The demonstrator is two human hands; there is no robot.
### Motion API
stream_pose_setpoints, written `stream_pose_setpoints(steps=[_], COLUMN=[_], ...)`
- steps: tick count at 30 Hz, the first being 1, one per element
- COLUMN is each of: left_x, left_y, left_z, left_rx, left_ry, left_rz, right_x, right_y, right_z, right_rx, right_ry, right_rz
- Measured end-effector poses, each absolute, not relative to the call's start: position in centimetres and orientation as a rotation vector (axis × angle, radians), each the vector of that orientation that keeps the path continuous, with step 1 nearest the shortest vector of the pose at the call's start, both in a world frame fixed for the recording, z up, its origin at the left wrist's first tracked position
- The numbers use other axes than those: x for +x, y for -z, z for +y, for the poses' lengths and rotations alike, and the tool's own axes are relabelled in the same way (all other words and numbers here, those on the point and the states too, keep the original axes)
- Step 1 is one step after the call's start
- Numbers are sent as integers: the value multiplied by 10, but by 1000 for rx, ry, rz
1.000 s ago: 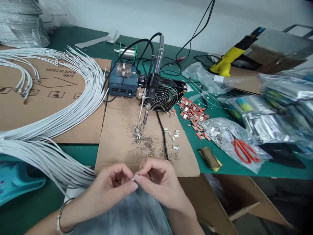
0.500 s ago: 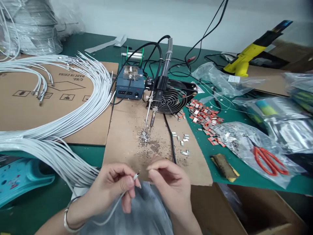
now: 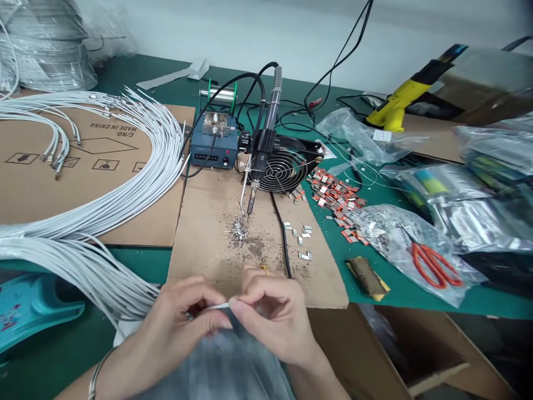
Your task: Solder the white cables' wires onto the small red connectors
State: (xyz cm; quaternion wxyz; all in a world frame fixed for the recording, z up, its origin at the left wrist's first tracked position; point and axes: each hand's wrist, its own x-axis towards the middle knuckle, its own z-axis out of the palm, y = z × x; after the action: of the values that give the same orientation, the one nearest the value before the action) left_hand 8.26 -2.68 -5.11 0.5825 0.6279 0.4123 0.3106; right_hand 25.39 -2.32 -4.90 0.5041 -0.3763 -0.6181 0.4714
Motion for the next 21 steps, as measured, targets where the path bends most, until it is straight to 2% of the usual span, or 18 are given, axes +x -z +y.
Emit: stream_pose_setpoints(steps=[4, 9, 13, 16, 19, 21], left_x=[80, 78, 83, 85, 85, 84], left_y=[52, 54, 55, 52, 51, 51], left_z=[-29, -34, -32, -28, -25, -25], left_rx=[1951, 2039, 1889, 1779, 1724, 1761], left_ry=[-981, -855, -1026, -1041, -970, -942], left_rz=[932, 945, 923, 975, 1093, 1114], right_x=[256, 256, 253, 260, 266, 265], right_y=[49, 49, 55, 58, 57, 54], right_z=[-27, -32, -27, -21, -21, -22], right_rx=[-914, -979, -844, -798, -1025, -1121], right_ry=[-1120, -1173, -1317, -1194, -1128, -1240], right_rz=[-1569, -1663, -1176, -832, -1104, -1322])
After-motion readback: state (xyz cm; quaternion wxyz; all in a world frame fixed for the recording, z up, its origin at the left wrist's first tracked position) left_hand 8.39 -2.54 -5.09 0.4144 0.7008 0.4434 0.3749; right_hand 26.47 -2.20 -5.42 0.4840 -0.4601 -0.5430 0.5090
